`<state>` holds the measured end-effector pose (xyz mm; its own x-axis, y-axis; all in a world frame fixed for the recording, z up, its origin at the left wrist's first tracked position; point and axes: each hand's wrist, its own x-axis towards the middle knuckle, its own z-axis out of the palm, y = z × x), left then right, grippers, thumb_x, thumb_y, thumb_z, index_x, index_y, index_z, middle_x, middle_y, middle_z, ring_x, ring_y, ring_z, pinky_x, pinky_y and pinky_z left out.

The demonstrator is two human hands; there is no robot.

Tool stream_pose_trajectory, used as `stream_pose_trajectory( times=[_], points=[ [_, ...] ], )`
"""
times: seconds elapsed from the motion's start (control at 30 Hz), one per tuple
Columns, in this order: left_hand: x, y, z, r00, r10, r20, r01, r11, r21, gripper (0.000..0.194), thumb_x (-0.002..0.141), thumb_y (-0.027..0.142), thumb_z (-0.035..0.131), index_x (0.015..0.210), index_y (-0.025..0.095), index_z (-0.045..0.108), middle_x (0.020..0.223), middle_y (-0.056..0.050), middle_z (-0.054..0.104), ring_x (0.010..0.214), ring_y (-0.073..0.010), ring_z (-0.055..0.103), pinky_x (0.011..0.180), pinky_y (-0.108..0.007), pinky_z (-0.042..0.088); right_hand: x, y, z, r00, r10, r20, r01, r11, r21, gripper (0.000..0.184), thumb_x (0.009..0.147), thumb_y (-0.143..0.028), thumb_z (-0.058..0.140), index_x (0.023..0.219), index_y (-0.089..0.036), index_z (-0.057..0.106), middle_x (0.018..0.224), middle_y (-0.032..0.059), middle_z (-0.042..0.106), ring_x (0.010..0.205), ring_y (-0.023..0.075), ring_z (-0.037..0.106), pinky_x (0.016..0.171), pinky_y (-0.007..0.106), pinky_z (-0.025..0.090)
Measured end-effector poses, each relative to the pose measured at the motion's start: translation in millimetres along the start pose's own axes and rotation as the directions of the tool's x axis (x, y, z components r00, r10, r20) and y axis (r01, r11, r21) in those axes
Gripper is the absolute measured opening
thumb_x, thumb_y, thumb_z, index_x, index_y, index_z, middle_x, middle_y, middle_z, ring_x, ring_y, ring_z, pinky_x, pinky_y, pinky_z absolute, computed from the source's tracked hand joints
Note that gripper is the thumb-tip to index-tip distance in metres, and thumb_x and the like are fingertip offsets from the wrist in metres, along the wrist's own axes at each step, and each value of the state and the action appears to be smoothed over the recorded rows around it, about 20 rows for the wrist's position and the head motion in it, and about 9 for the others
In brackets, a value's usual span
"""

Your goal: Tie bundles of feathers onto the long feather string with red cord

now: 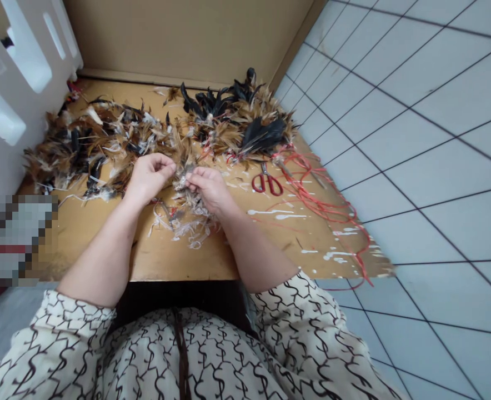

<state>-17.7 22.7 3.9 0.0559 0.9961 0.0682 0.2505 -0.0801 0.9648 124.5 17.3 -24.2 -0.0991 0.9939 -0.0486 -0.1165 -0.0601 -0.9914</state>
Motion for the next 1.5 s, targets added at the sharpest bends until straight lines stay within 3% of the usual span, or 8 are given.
stream_pose_trajectory(
  times=[0.13, 0.27, 0.53, 0.73, 0.97, 1.23, 1.5],
  points=[
    [-3, 4, 1.5, 0.986, -0.061, 0.152, 0.074, 0.994, -0.080, 0.015, 0.057, 0.028, 0.064, 0.057, 0.015, 0.055, 0.050, 0.003, 0.051, 0.045, -0.0069, 0.042, 0.049, -0.022, 0.037, 0, 1, 1, 1.000, -0.025, 0.015, 0.024, 0.999, 0.036, 0.021, 0.063, -0.027, 0.064, 0.054, -0.018, 0.048, 0.053, -0.0039, 0.053, 0.049, 0.0055, 0.039, 0.051, 0.020, 0.031],
    [-5, 6, 1.8, 0.973, -0.082, 0.217, 0.101, 0.992, -0.079, 0.024, 0.051, 0.033, 0.071, 0.054, 0.015, 0.054, 0.048, 0.003, 0.052, 0.043, -0.0064, 0.042, 0.047, -0.022, 0.036, -1, 2, 2, 0.999, -0.037, 0.010, 0.037, 0.999, 0.022, 0.020, 0.062, -0.028, 0.063, 0.055, -0.019, 0.047, 0.054, -0.0047, 0.051, 0.050, 0.0056, 0.039, 0.053, 0.021, 0.032],
    [-5, 4, 3.3, 0.967, -0.120, 0.226, 0.147, 0.984, -0.105, 0.022, 0.056, 0.024, 0.067, 0.047, 0.015, 0.049, 0.041, 0.005, 0.046, 0.038, -0.0043, 0.038, 0.042, -0.019, 0.029, -3, 2, 4, 0.998, -0.064, 0.023, 0.062, 0.994, 0.088, 0.022, 0.059, -0.029, 0.067, 0.063, -0.019, 0.048, 0.052, -0.0074, 0.049, 0.049, 0.0049, 0.040, 0.051, 0.021, 0.031],
    [-6, 3, 4.9, 0.938, -0.168, 0.303, 0.200, 0.977, -0.078, 0.011, 0.057, 0.013, 0.059, 0.049, 0.015, 0.052, 0.040, 0.005, 0.049, 0.037, -0.0046, 0.040, 0.041, -0.017, 0.030, -5, 0, 6, 0.997, -0.042, 0.069, 0.034, 0.993, 0.112, 0.037, 0.055, -0.041, 0.074, 0.061, -0.019, 0.045, 0.049, -0.0074, 0.048, 0.046, 0.0056, 0.042, 0.049, 0.021, 0.031],
    [-9, 9, 8.0, 0.946, -0.196, 0.259, 0.243, 0.956, -0.164, 0.010, 0.057, 0.010, 0.056, 0.049, 0.014, 0.054, 0.044, 0.002, 0.054, 0.036, -0.0034, 0.038, 0.040, -0.018, 0.032, -1, 7, 4, 0.993, -0.046, -0.106, 0.053, 0.997, 0.059, 0.038, 0.058, -0.040, 0.075, 0.054, -0.018, 0.044, 0.046, -0.0070, 0.045, 0.046, 0.0051, 0.040, 0.048, 0.021, 0.031],
    [-9, 6, 14.2, 0.939, -0.246, 0.240, 0.292, 0.939, -0.179, 0.011, 0.054, 0.009, 0.048, 0.046, 0.016, 0.051, 0.039, 0.003, 0.052, 0.033, -0.0045, 0.039, 0.037, -0.017, 0.028, -5, 0, 11, 0.994, -0.008, -0.112, 0.016, 0.997, 0.072, 0.042, 0.059, -0.043, 0.073, 0.043, -0.018, 0.043, 0.041, -0.0038, 0.046, 0.042, 0.0076, 0.043, 0.049, 0.025, 0.039],
    [-10, 9, 15.3, 0.923, -0.252, 0.290, 0.314, 0.930, -0.193, 0.014, 0.054, 0.008, 0.047, 0.043, 0.016, 0.047, 0.036, 0.003, 0.050, 0.029, -0.0045, 0.036, 0.034, -0.017, 0.025, -3, -1, 12, 0.978, -0.060, -0.201, 0.086, 0.989, 0.123, 0.039, 0.051, -0.041, 0.079, 0.056, -0.020, 0.046, 0.044, -0.0064, 0.047, 0.045, 0.0082, 0.044, 0.050, 0.024, 0.042]
  ],
)
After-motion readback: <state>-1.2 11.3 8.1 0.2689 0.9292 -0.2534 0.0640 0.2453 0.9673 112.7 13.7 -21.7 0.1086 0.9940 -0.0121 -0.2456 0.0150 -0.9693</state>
